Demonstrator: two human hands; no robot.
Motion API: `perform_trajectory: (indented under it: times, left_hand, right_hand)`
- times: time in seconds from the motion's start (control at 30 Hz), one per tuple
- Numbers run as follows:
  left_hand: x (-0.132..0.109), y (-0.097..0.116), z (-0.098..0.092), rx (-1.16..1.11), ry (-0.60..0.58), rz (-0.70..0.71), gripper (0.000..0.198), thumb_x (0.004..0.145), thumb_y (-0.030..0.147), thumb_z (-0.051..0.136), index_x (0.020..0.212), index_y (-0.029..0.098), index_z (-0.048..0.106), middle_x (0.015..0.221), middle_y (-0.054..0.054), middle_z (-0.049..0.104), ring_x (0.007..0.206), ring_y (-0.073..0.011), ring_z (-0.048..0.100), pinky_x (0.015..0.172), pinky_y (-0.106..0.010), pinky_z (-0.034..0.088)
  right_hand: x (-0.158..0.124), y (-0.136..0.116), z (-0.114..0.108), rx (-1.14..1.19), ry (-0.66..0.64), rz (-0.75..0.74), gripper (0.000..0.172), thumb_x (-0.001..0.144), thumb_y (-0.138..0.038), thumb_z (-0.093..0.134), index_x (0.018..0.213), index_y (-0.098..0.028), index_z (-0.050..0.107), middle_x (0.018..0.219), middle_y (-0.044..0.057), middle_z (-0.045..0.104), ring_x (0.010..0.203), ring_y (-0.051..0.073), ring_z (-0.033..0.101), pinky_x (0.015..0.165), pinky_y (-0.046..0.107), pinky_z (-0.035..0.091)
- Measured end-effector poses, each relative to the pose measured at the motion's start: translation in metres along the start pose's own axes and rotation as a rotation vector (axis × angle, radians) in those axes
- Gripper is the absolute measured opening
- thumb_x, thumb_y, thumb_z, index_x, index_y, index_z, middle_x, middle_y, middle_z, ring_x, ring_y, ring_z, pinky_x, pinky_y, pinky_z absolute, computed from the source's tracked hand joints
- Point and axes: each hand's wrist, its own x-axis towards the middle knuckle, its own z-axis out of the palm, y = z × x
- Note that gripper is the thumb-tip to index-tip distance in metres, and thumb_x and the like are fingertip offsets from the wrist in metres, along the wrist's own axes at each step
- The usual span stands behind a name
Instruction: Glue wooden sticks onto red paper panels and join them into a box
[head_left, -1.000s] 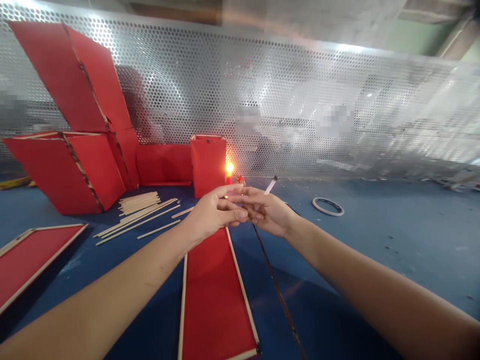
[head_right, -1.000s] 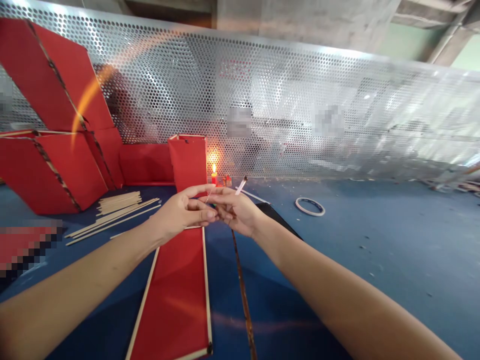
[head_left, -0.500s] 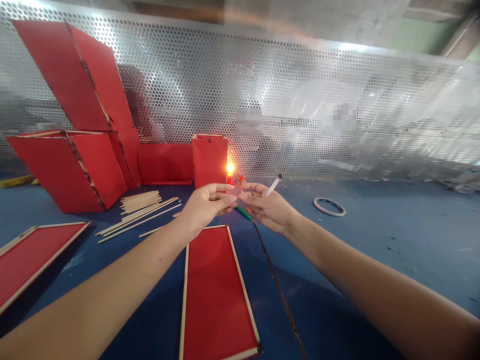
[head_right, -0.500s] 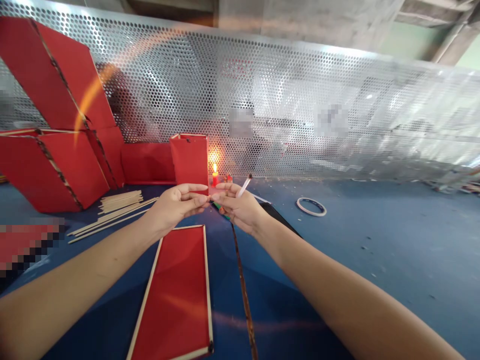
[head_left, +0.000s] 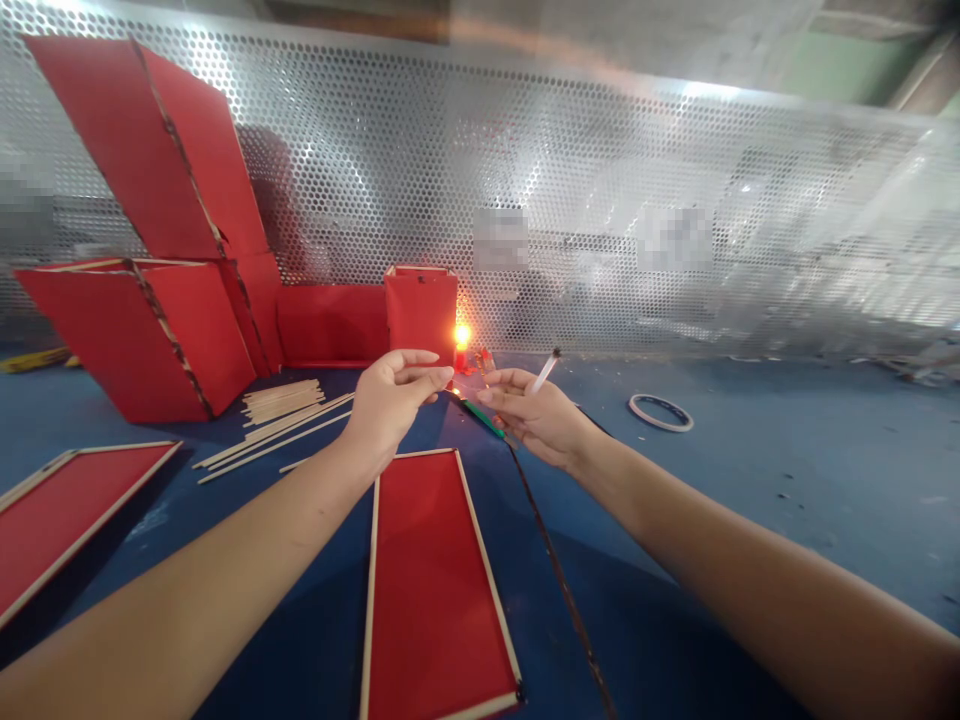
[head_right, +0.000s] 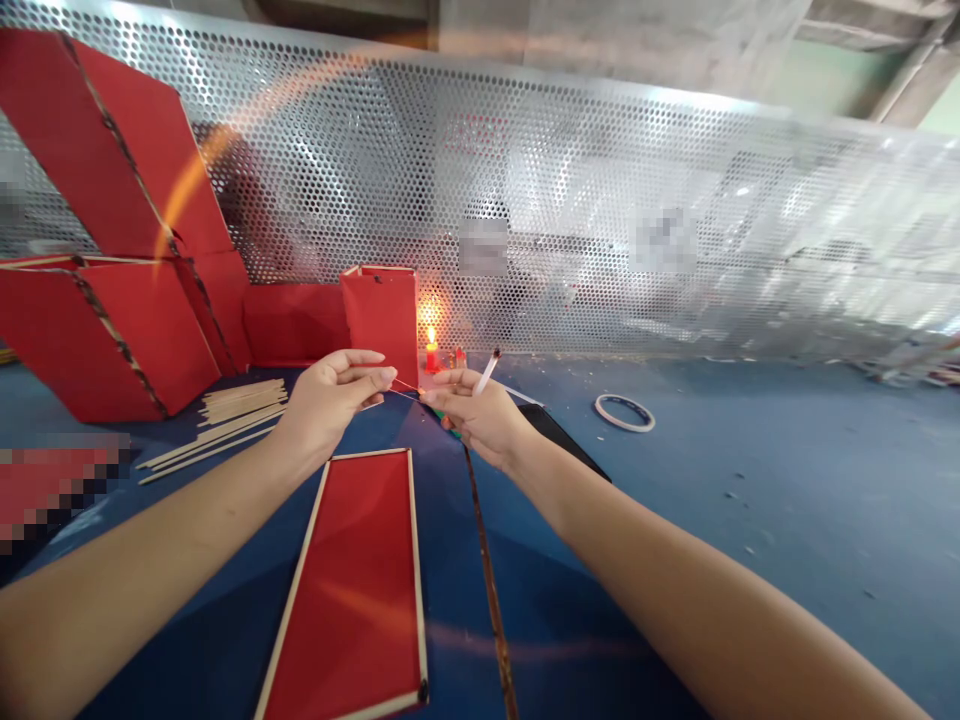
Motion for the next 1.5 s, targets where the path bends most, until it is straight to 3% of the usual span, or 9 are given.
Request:
perform_trajectory:
  times: [0.2, 0.4, 0.47, 0.57, 0.73, 1.0, 1.2, 1.4, 1.5]
  left_hand:
    - [0.002, -0.001, -0.002, 0.057, -0.003, -0.033, 0.027, 0.072, 0.030, 0.082, 0.078, 0.022, 0.057, 0.068, 0.001, 0.067, 0.063, -0.0140, 0.064, 0.059, -0.026, 0.051]
    - [0.000, -0.004, -0.003, 0.241, -0.220, -0.053, 0.021, 0.063, 0.024, 0.087, 0.070, 0.021, 0.068, 0.059, 0.000, 0.069, 0.055, -0.0161, 0.065, 0.058, -0.029, 0.052]
    - [-0.002, -0.005, -0.003, 0.304, -0.291, -0.033, 0.020, 0.058, 0.021, 0.089, 0.069, 0.021, 0.072, 0.060, 0.000, 0.072, 0.058, -0.0192, 0.068, 0.058, -0.029, 0.051]
    - [-0.003, -0.008, -0.002, 0.348, -0.349, 0.006, 0.016, 0.062, 0.016, 0.083, 0.075, 0.022, 0.077, 0.070, -0.002, 0.078, 0.073, -0.0240, 0.074, 0.066, -0.031, 0.054]
    - [0.000, -0.006, -0.005, 0.323, -0.292, 0.073, 0.018, 0.071, 0.015, 0.075, 0.087, 0.023, 0.076, 0.084, -0.003, 0.081, 0.086, -0.0238, 0.075, 0.081, -0.035, 0.055]
    - [0.003, 0.007, -0.010, 0.289, -0.262, 0.104, 0.050, 0.063, 0.021, 0.087, 0.110, 0.022, 0.070, 0.073, -0.002, 0.078, 0.076, -0.0225, 0.074, 0.075, -0.034, 0.054]
    - [0.002, 0.006, -0.009, 0.387, -0.319, 0.154, 0.008, 0.067, 0.025, 0.085, 0.072, 0.025, 0.079, 0.075, -0.002, 0.079, 0.077, -0.0229, 0.072, 0.074, -0.032, 0.051]
    - [0.001, 0.005, -0.009, 0.365, -0.239, 0.131, 0.014, 0.064, 0.029, 0.089, 0.061, 0.023, 0.076, 0.062, -0.001, 0.074, 0.068, -0.0210, 0.069, 0.069, -0.031, 0.052]
    - [0.001, 0.007, -0.008, 0.250, -0.172, 0.080, 0.009, 0.077, 0.029, 0.080, 0.073, 0.021, 0.078, 0.069, -0.002, 0.076, 0.070, -0.0188, 0.072, 0.073, -0.032, 0.056]
  right_hand:
    - [0.006, 0.003, -0.004, -0.013, 0.074, -0.059, 0.032, 0.060, -0.025, 0.091, 0.073, -0.022, 0.063, 0.065, -0.005, 0.063, 0.053, 0.009, 0.052, 0.046, 0.022, 0.043]
    - [0.011, 0.005, -0.009, -0.017, 0.161, -0.168, 0.033, 0.057, -0.028, 0.090, 0.073, -0.022, 0.062, 0.070, -0.003, 0.064, 0.057, 0.010, 0.052, 0.047, 0.024, 0.041]
    - [0.008, 0.004, -0.007, -0.033, 0.170, -0.199, 0.032, 0.056, -0.027, 0.090, 0.073, -0.022, 0.063, 0.070, -0.003, 0.064, 0.059, 0.011, 0.053, 0.048, 0.024, 0.041]
    - [0.001, 0.001, 0.001, -0.062, 0.154, -0.236, 0.029, 0.057, -0.028, 0.089, 0.071, -0.023, 0.064, 0.068, -0.003, 0.064, 0.057, 0.011, 0.051, 0.048, 0.025, 0.039]
    - [-0.013, -0.003, 0.018, -0.092, 0.084, -0.243, 0.030, 0.058, -0.031, 0.090, 0.071, -0.023, 0.064, 0.066, -0.004, 0.064, 0.051, 0.009, 0.046, 0.047, 0.026, 0.036]
    - [-0.007, 0.002, 0.011, -0.088, 0.110, -0.266, 0.031, 0.061, -0.032, 0.087, 0.073, -0.022, 0.061, 0.064, -0.006, 0.059, 0.049, 0.008, 0.046, 0.048, 0.026, 0.034]
    - [0.001, 0.004, 0.003, -0.077, 0.194, -0.293, 0.032, 0.061, -0.033, 0.086, 0.073, -0.023, 0.058, 0.068, -0.004, 0.061, 0.055, 0.010, 0.048, 0.050, 0.027, 0.038]
    - [-0.001, 0.004, 0.004, -0.114, 0.173, -0.308, 0.031, 0.063, -0.033, 0.086, 0.072, -0.023, 0.058, 0.063, -0.005, 0.058, 0.052, 0.010, 0.046, 0.049, 0.027, 0.036]
    - [-0.004, 0.006, 0.007, -0.155, 0.137, -0.299, 0.030, 0.064, -0.033, 0.086, 0.070, -0.023, 0.059, 0.059, -0.006, 0.057, 0.050, 0.010, 0.045, 0.048, 0.027, 0.034]
